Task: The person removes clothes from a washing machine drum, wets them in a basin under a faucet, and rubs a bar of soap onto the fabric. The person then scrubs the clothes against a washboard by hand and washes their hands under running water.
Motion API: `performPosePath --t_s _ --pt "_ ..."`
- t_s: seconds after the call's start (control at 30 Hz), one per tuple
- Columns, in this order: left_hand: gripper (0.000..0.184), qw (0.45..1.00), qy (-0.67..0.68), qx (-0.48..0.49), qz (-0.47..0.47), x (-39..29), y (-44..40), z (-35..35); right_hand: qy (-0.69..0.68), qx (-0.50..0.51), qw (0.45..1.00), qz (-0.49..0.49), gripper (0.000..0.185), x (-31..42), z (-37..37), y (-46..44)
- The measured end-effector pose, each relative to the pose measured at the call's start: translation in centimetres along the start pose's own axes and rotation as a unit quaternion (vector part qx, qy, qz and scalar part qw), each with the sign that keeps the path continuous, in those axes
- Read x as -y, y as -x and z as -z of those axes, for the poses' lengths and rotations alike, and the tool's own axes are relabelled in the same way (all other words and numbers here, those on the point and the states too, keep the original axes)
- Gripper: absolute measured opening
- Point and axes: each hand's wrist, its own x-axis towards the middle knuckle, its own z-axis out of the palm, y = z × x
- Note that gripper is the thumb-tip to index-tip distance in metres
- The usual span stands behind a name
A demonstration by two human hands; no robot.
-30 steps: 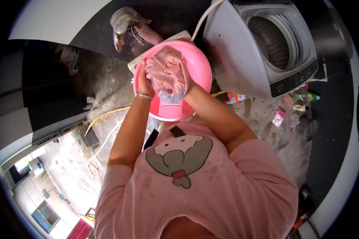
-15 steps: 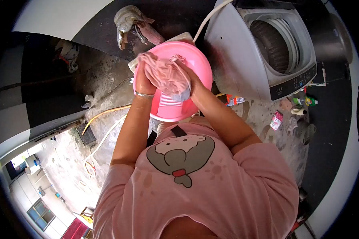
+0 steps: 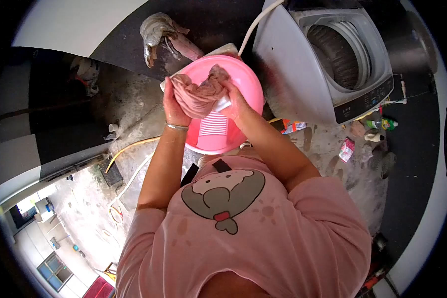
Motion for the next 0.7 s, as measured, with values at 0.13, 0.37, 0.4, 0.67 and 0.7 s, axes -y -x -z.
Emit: performPosePath --t_s 0.13,0.37,0.4,0.67,0.7 --pt "0.042 0.972 -0.155 -0.138 0.107 -1.5 -0.3 2.6 0.195 0.040 0.966 0.165 0.021 2.9 -5.0 1.9" --pt "0.048 0.991 0.000 0.089 0.103 3.8 -0.6 3.7 0.770 0.009 0.522 0.365 0.047 -4.1 -5.8 3.4" --pt "0.045 0.991 -0.082 0.104 0.034 5.9 -1.4 7.4 0.752 -0.014 0.534 0.385 0.044 -4.5 -6.7 3.7" --pt "0.047 0.970 0.142 0.177 0.091 6.2 -0.4 3.8 0.771 -0.250 0.495 0.312 0.030 -0.1 -3.3 -2.8" --pt "0.047 0.988 0.014 0.145 0.051 5.6 -0.4 2.4 0.800 -0.189 0.471 0.320 0.031 -1.4 -4.4 -1.5"
